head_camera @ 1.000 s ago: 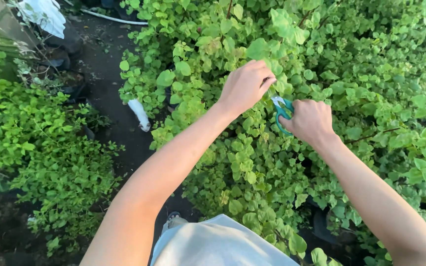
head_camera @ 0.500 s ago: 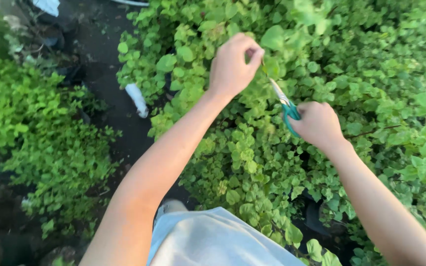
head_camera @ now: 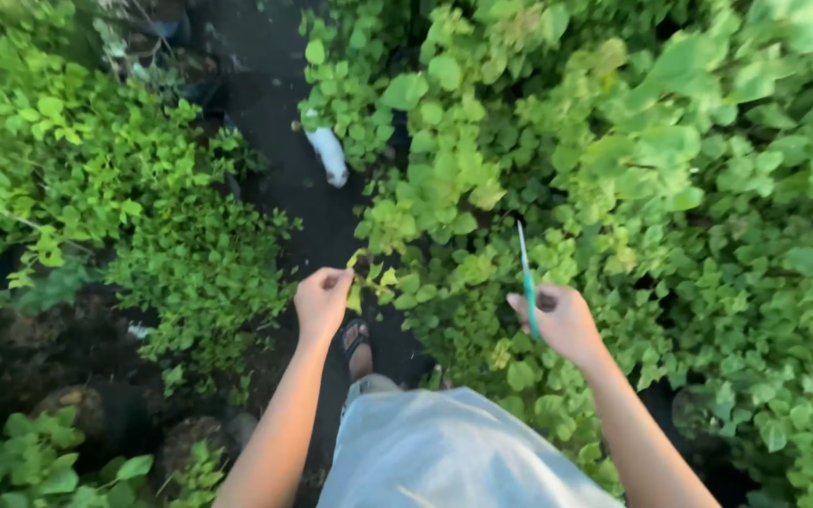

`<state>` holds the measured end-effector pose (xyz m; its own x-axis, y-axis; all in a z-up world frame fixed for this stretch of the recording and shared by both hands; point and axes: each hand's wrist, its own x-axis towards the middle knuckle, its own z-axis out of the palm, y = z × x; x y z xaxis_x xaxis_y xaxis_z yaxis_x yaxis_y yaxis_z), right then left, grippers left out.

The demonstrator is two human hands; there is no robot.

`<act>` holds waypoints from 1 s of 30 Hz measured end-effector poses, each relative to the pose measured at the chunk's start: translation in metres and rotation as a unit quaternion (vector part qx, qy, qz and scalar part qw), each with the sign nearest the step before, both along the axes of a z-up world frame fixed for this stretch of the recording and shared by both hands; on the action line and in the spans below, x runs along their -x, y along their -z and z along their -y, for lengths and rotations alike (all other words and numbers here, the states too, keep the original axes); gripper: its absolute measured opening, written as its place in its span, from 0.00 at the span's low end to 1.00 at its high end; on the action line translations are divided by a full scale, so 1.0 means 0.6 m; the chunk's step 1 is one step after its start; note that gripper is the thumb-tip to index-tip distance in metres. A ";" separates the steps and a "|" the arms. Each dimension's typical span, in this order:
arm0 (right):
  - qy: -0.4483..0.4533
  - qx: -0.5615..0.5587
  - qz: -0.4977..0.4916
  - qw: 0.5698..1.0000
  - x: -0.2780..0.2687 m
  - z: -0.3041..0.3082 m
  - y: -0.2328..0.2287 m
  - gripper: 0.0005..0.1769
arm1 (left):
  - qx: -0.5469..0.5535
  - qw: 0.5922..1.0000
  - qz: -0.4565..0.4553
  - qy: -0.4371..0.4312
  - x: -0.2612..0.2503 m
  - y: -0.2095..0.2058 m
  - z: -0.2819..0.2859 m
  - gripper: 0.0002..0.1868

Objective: Pruning and trimming bushes and small plants in a garden nursery using hand shears.

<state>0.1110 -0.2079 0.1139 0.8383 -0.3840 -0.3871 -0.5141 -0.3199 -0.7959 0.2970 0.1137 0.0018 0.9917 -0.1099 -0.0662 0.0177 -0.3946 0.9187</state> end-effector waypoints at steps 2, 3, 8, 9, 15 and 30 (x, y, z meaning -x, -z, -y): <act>0.038 0.037 -0.043 0.998 -0.028 -0.045 0.011 0.25 | 0.016 0.999 -0.036 -0.006 -0.011 0.050 -0.042 0.14; 0.046 0.082 -0.065 0.993 -0.043 -0.062 0.017 0.27 | -0.005 0.999 -0.043 -0.025 -0.024 0.070 -0.055 0.14; 0.061 0.135 -0.104 0.984 -0.075 -0.112 0.053 0.31 | -0.081 0.995 -0.052 -0.028 -0.103 0.140 -0.093 0.13; 0.073 0.112 -0.117 0.984 -0.080 -0.117 0.052 0.32 | -0.104 0.994 -0.040 -0.021 -0.124 0.148 -0.093 0.12; 0.109 0.084 -0.135 0.981 -0.086 -0.124 0.080 0.33 | -0.089 0.990 0.084 0.068 -0.245 0.172 -0.029 0.11; 0.337 -0.179 -0.103 0.919 0.037 -0.140 0.174 0.30 | -0.065 0.891 -0.016 0.448 -0.079 0.117 0.289 0.14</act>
